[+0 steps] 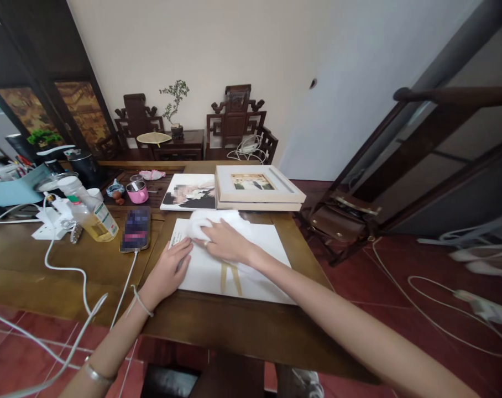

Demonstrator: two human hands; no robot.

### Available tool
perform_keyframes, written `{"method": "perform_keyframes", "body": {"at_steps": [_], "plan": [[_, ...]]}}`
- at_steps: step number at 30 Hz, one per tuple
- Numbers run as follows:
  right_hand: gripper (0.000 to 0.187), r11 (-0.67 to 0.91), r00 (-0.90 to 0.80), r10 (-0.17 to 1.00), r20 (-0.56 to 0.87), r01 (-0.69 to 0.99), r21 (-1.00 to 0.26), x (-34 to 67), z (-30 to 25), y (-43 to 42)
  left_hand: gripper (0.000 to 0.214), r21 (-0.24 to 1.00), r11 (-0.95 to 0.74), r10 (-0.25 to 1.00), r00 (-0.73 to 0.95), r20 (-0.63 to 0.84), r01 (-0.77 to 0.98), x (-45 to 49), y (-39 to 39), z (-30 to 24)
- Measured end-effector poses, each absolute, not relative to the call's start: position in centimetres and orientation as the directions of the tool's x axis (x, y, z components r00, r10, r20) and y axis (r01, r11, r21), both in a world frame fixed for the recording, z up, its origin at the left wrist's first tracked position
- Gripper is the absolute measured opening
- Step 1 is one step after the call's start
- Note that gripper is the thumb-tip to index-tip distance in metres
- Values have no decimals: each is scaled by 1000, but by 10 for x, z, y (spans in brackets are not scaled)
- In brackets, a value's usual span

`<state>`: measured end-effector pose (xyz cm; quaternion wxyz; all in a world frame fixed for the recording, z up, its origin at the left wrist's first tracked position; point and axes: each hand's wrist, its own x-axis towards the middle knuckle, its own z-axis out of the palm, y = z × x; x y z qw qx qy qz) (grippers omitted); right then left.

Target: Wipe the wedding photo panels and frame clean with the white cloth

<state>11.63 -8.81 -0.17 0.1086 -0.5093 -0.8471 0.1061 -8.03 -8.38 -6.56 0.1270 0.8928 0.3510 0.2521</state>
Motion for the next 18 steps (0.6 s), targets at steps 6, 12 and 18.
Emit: {"method": "perform_keyframes", "body": {"at_steps": [6,12,18], "plan": [[38,449,-462,884,66,804,-389,97,3,-57,35,411,-717,695,625,356,563,-80,-83,-63],[44,251,-269,963,23,861,-443,178,-1,-87,35,414,-704,708,613,350,577,-81,-84,-67],[29,153,-139,988,65,933,-327,223,-26,-154,42,392,-700,713,618,332,597,-81,-84,-68]]}}
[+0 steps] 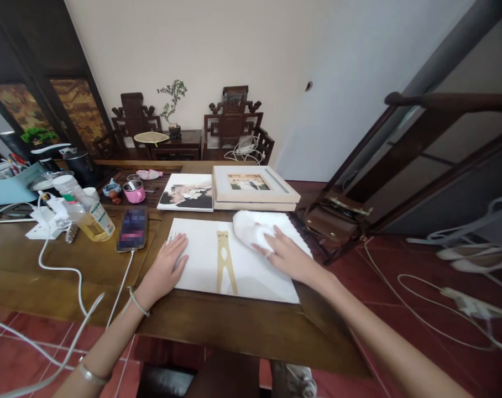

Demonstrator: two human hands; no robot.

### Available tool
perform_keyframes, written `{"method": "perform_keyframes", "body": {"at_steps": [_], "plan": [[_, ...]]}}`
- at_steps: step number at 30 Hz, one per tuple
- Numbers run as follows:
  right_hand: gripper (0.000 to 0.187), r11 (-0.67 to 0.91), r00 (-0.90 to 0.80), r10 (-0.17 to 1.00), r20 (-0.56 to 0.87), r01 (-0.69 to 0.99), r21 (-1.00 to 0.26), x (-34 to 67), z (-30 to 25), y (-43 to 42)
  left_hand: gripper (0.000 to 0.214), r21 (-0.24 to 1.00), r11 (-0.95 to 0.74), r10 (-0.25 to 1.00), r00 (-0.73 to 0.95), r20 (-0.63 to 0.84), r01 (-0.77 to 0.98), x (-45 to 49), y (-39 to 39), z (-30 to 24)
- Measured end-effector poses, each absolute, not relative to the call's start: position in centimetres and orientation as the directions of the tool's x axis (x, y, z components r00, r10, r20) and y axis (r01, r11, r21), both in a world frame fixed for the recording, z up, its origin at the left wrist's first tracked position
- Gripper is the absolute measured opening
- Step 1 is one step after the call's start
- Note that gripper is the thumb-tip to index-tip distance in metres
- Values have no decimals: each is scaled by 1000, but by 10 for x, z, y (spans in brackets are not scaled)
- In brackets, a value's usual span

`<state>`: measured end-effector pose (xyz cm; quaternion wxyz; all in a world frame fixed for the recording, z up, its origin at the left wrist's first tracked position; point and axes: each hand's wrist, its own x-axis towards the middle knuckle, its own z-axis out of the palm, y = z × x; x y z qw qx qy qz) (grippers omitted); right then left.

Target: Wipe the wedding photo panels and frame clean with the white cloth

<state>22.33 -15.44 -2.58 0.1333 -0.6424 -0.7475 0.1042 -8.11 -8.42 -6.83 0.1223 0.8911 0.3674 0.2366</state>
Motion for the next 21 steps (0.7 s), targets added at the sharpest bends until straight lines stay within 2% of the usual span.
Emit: {"method": "perform_keyframes", "body": {"at_steps": [3,6,9,15,21], "plan": [[24,272,-273,961,33,926,-261,213,-22,-203,43,374,-694,719,619,315,616,-81,-84,-69],[26,333,-369,926,-73,894,-301,202,-7,-244,41,355,-693,720,621,310,627,-80,-84,-70],[25,319,-380,916,-125,882,-347,202,1,-252,41,332,-696,717,627,303,636,-80,-84,-69],[28,259,-273,962,-7,921,-290,220,-15,-170,41,341,-701,712,638,294,626,-82,-82,-69],[21,335,-331,941,62,903,-268,227,-26,-115,41,353,-705,708,638,303,615,-83,-81,-68]]}}
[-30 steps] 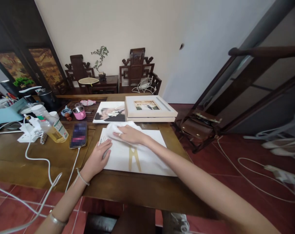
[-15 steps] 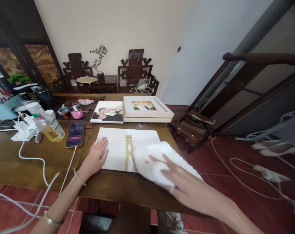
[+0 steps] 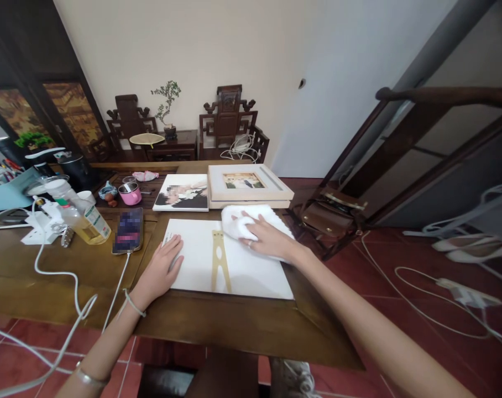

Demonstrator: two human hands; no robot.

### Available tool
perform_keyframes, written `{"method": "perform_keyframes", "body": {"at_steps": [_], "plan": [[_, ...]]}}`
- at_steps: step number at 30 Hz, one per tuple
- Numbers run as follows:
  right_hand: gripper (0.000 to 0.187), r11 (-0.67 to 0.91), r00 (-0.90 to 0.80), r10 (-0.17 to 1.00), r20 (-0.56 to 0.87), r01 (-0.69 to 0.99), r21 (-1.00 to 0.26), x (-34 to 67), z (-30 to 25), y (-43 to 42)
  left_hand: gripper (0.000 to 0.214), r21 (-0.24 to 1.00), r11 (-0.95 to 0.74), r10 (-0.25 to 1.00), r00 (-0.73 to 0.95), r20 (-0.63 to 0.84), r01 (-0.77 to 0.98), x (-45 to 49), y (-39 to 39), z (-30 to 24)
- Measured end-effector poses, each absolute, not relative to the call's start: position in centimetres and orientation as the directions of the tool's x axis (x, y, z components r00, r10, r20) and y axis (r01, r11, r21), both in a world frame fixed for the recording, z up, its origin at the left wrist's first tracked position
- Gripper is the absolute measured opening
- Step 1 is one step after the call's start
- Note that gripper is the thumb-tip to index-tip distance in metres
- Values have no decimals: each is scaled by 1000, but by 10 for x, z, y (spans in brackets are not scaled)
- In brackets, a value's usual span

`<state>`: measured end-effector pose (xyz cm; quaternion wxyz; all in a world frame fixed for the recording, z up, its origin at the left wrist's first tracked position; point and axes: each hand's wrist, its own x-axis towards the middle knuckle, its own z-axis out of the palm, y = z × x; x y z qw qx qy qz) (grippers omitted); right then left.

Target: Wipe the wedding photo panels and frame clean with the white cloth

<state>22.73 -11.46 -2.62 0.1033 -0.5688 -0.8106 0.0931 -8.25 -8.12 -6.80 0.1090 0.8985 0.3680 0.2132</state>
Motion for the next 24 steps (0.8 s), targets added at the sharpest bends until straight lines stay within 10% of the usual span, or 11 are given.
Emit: {"method": "perform_keyframes", "body": {"at_steps": [12,24], "plan": [[31,355,-442,876,-193,862,-361,203,11,-253,41,336,-701,713,628,313,629,-80,-83,-70],[42,288,-291,954,76,957,41,204,-33,-139,41,364,-702,711,632,308,612,-82,-83,-69]]}}
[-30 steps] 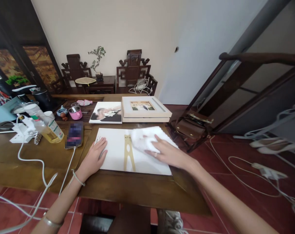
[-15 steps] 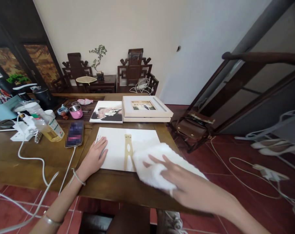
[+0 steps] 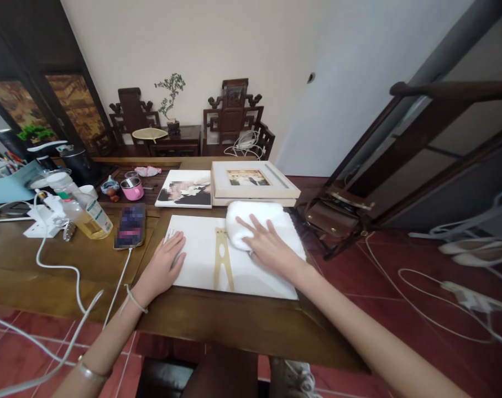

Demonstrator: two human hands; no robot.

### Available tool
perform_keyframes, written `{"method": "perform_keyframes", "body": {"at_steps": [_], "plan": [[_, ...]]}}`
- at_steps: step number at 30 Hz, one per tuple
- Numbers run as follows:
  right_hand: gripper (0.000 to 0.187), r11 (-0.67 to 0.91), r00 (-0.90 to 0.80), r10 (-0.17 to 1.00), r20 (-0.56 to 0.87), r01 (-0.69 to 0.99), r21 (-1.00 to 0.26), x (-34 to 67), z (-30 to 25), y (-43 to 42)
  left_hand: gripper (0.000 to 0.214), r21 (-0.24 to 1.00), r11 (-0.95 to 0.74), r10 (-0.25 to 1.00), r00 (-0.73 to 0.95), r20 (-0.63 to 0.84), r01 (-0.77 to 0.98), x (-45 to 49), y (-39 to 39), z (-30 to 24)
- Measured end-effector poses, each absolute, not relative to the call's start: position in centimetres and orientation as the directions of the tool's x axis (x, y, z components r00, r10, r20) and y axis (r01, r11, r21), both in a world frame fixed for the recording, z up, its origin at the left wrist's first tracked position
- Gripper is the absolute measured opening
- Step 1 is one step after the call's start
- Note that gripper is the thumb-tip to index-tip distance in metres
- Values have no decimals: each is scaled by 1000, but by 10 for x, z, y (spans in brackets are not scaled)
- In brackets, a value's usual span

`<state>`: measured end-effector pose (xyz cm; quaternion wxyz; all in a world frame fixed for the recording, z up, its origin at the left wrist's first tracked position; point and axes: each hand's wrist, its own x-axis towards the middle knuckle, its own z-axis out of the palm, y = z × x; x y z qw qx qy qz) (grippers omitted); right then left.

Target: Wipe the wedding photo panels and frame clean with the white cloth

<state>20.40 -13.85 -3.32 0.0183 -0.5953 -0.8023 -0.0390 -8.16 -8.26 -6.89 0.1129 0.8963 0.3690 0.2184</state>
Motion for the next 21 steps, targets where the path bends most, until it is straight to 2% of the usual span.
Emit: {"method": "perform_keyframes", "body": {"at_steps": [7,11,16,21], "plan": [[33,391,-394,919,-18,916,-83,184,-27,-224,41,344,-697,717,628,302,630,-80,-84,-69],[30,381,-394,918,-50,909,-169,179,-24,-249,41,348,-694,720,626,301,631,-80,-85,-69],[30,339,-347,938,1,915,-221,200,-25,-193,41,362,-705,708,632,316,610,-82,-83,-70],[41,319,-320,947,19,936,-152,218,-26,-123,40,343,-708,705,640,306,617,-82,-82,-69]]}}
